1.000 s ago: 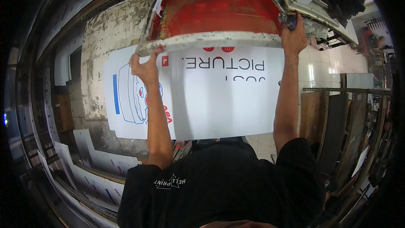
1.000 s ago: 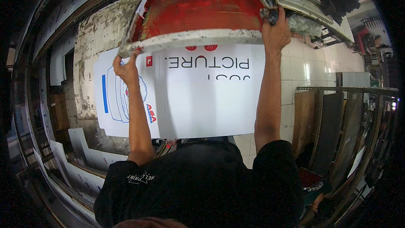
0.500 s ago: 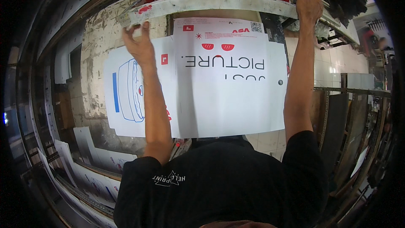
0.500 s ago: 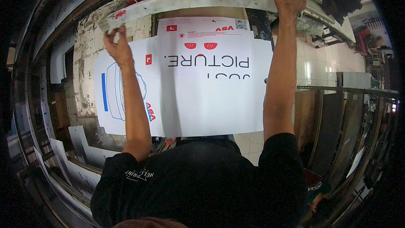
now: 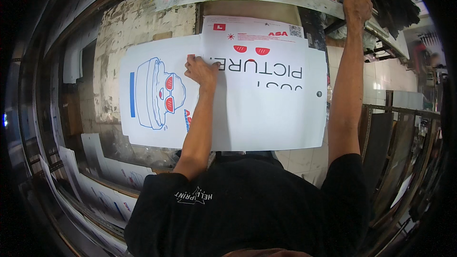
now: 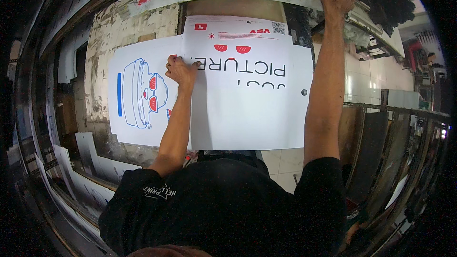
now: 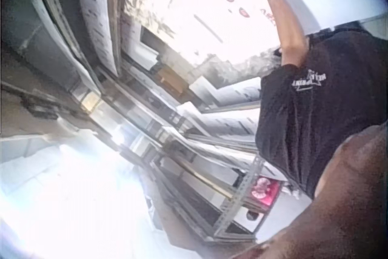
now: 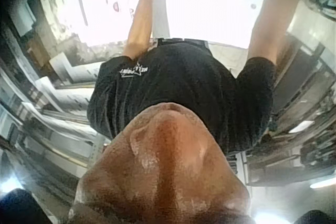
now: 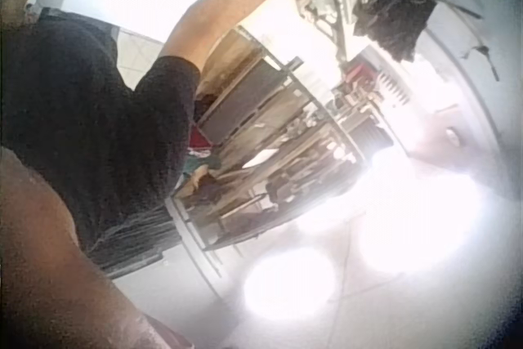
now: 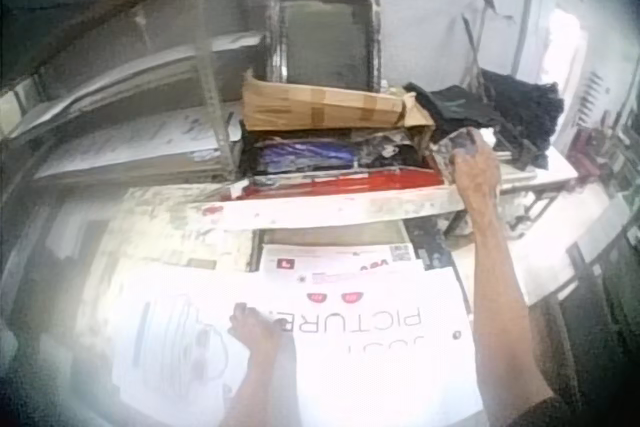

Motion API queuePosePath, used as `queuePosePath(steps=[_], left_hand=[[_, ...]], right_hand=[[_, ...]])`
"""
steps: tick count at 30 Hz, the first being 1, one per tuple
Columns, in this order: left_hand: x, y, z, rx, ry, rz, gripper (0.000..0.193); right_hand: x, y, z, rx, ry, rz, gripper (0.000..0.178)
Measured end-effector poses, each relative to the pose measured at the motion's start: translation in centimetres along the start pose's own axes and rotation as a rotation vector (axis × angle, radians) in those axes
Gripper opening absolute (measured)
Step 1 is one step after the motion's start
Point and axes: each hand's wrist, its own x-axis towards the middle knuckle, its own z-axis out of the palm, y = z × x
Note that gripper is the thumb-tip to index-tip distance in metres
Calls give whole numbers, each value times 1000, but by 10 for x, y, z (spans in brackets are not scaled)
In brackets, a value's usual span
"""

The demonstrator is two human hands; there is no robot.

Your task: The person performs screen printing on white paper sheets. They place a sheet under a screen, apply red ink with a squeegee, and lift the screen to reveal the printed design. The process is repeated for multiple sheets.

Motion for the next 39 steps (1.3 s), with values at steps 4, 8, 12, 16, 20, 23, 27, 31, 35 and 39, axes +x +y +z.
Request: queuePosePath(steps=[4,8,12,16,20,23,27,31,35,39], left_hand=[[13,-13,8,-121,88,15,52],[21,-32,2,-427,-43,17,39],[25,-105,-32,-608,-92,159,39],[-32,-228,-111,-984,-45,-76,38],[-149,-372,-163,-1004,168,-455,37],[-271,-471,-168,-1122,397,-670,36],[-401,-512,-148,-958,577,-1000,43],[-484,-496,-117,-950,669,-1139,45],[-514,-483,-97,-1041,690,-1239,45],[-522,-487,-70,-986,642,-1343,41]], right_hand=[[3,-3,1,-67,-43,41,58],[7,-6,-1,-69,-64,42,60],[14,4,1,-117,-95,11,60],[8,-3,-2,-135,-132,91,64],[12,-6,-2,-202,-145,77,64],[19,-1,9,-234,-134,49,65],[47,27,24,-227,-127,5,66],[41,7,13,-213,-153,51,66],[36,4,11,-138,-126,72,66],[31,-3,10,-158,-117,99,66]])
